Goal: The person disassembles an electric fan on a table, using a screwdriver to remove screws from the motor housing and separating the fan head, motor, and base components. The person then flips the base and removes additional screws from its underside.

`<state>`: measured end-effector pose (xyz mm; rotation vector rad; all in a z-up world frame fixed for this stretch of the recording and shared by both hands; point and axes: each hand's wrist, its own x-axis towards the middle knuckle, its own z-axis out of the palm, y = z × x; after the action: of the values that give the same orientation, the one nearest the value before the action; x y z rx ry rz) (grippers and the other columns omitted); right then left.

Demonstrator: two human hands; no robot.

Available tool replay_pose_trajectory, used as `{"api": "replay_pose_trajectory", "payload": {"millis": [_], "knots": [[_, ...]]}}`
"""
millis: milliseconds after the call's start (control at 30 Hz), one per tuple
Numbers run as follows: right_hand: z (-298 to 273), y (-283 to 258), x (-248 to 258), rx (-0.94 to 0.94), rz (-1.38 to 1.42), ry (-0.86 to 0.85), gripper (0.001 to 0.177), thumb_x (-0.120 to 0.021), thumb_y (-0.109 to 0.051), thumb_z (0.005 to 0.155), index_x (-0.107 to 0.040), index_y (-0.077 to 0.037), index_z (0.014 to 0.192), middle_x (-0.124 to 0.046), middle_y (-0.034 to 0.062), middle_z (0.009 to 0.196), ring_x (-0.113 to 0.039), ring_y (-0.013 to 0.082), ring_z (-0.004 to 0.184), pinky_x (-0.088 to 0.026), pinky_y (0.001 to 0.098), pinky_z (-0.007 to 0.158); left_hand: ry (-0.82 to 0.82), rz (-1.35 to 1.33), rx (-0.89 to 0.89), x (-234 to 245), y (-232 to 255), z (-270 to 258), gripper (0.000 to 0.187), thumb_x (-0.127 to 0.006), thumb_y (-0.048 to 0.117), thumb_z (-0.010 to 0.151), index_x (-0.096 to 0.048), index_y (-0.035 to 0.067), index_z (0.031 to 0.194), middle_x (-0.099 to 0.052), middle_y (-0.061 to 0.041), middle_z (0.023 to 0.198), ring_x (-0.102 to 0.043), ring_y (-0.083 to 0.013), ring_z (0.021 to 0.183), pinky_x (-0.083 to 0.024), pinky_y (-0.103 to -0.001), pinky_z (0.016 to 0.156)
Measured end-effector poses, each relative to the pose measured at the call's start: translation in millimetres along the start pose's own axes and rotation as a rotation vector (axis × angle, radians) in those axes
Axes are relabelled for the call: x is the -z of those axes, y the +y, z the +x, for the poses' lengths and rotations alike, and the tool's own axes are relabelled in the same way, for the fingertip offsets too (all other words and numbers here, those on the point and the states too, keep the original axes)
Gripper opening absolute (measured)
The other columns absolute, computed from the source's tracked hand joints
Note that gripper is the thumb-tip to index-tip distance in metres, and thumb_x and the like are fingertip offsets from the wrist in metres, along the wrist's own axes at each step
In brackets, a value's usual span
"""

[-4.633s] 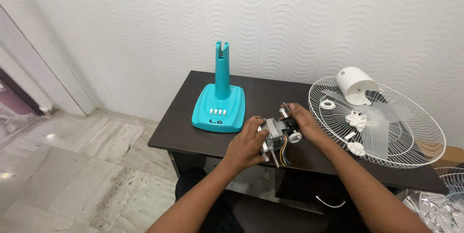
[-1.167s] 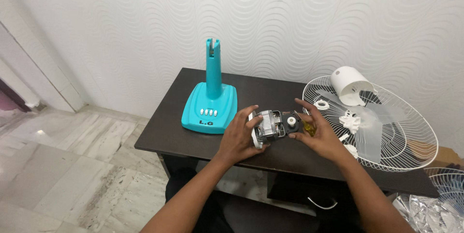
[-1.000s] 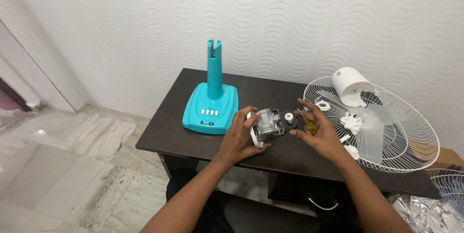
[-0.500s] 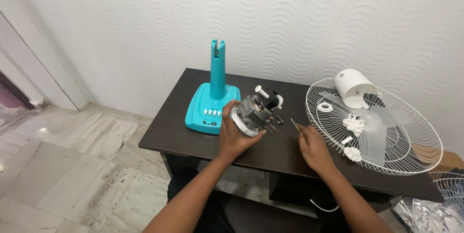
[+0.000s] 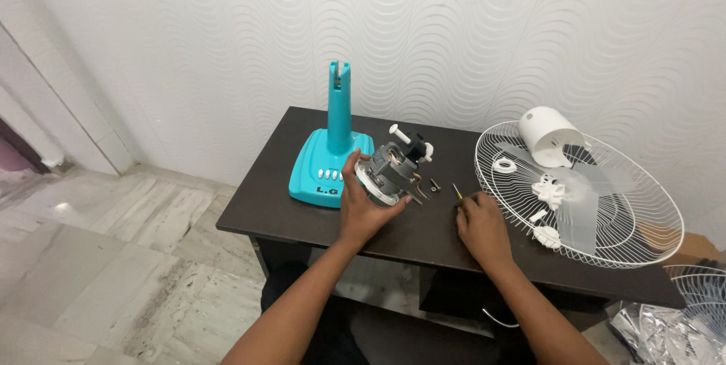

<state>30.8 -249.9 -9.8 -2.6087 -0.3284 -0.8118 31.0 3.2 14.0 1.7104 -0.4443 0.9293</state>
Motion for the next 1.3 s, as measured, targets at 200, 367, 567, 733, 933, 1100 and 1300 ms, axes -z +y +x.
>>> {"api": "replay_pose_trajectory", "payload": {"millis": [200,367,567,733,933,1100,1300], "knots": [[-0.7,-11.0,9.3,0.093,-0.026,0.101,0.026,-0.070,-0.014,0.086,-0.070,0.000,0.108,-0.062,0.0179,0.109,-0.061,0.0351,0.100,-0.050,0.0463,0.086,-0.092,-0.009,-0.076,-1.1,-1.2,-2.9,0.122,-0.098,0.027,0.062,-0.021,0.011,0.155,-0.051,-0.018,0.139,-0.062,-0.0351,0.121,-0.054,-0.046,0.099],[-1.5,-21.8,19.2,0.203,-0.016,0.147,0.044,-0.069,-0.014,0.085,-0.061,0.000,0.126,-0.061,0.0179,0.113,-0.060,0.0351,0.102,-0.048,0.0474,0.087,-0.153,0.011,-0.141,-3.5,-3.3,-2.4,0.124,-0.099,0.028,0.059,-0.021,0.010,0.154,-0.050,-0.020,0.139,-0.058,-0.0380,0.123,-0.052,-0.047,0.101],[0.2,-21.7,25.3,0.187,0.026,0.219,0.043,-0.068,-0.011,0.085,-0.061,-0.002,0.126,-0.060,0.0169,0.115,-0.059,0.0353,0.109,-0.046,0.0480,0.094,-0.167,0.037,-0.113,-3.9,-3.1,-2.1,0.124,-0.099,0.029,0.058,-0.023,0.009,0.153,-0.049,-0.019,0.138,-0.057,-0.0390,0.124,-0.051,-0.048,0.101],[16.9,9.9,24.9,-0.005,0.158,0.238,0.032,-0.069,-0.012,0.088,-0.066,-0.007,0.120,-0.060,0.0142,0.115,-0.060,0.0310,0.107,-0.049,0.0444,0.095,-0.098,0.108,-0.131,-0.9,-2.0,-1.1,0.121,-0.099,0.029,0.058,-0.025,0.009,0.151,-0.049,-0.019,0.138,-0.055,-0.0399,0.125,-0.051,-0.049,0.102],[76.3,101.5,30.6,-0.319,0.186,0.244,0.032,-0.073,-0.020,0.086,-0.075,-0.015,0.118,-0.056,0.0177,0.120,-0.061,0.0317,0.100,-0.051,0.0422,0.096,-0.094,0.148,-0.042,-1.4,1.1,0.2,0.117,-0.098,0.030,0.059,-0.026,0.008,0.149,-0.050,-0.020,0.135,-0.056,-0.0393,0.123,-0.051,-0.049,0.099],[112.4,161.1,22.9,-0.379,-0.027,0.011,0.052,-0.077,-0.043,0.086,-0.072,-0.027,0.136,-0.043,0.0316,0.146,-0.037,0.0479,0.140,-0.032,0.0543,0.114,-0.088,0.131,-0.004,-0.1,2.5,5.5,0.114,-0.097,0.028,0.059,-0.028,0.009,0.148,-0.050,-0.021,0.134,-0.057,-0.0401,0.122,-0.052,-0.049,0.098],[127.6,167.0,16.8,-0.606,0.221,-0.164,0.073,-0.073,-0.052,0.082,-0.057,-0.025,0.148,-0.020,0.0255,0.166,-0.026,0.0449,0.152,-0.031,0.0535,0.120,-0.132,0.128,0.122,-0.5,3.0,4.2,0.113,-0.096,0.033,0.062,-0.027,0.009,0.148,-0.050,-0.020,0.133,-0.061,-0.0383,0.117,-0.054,-0.048,0.091]]}}
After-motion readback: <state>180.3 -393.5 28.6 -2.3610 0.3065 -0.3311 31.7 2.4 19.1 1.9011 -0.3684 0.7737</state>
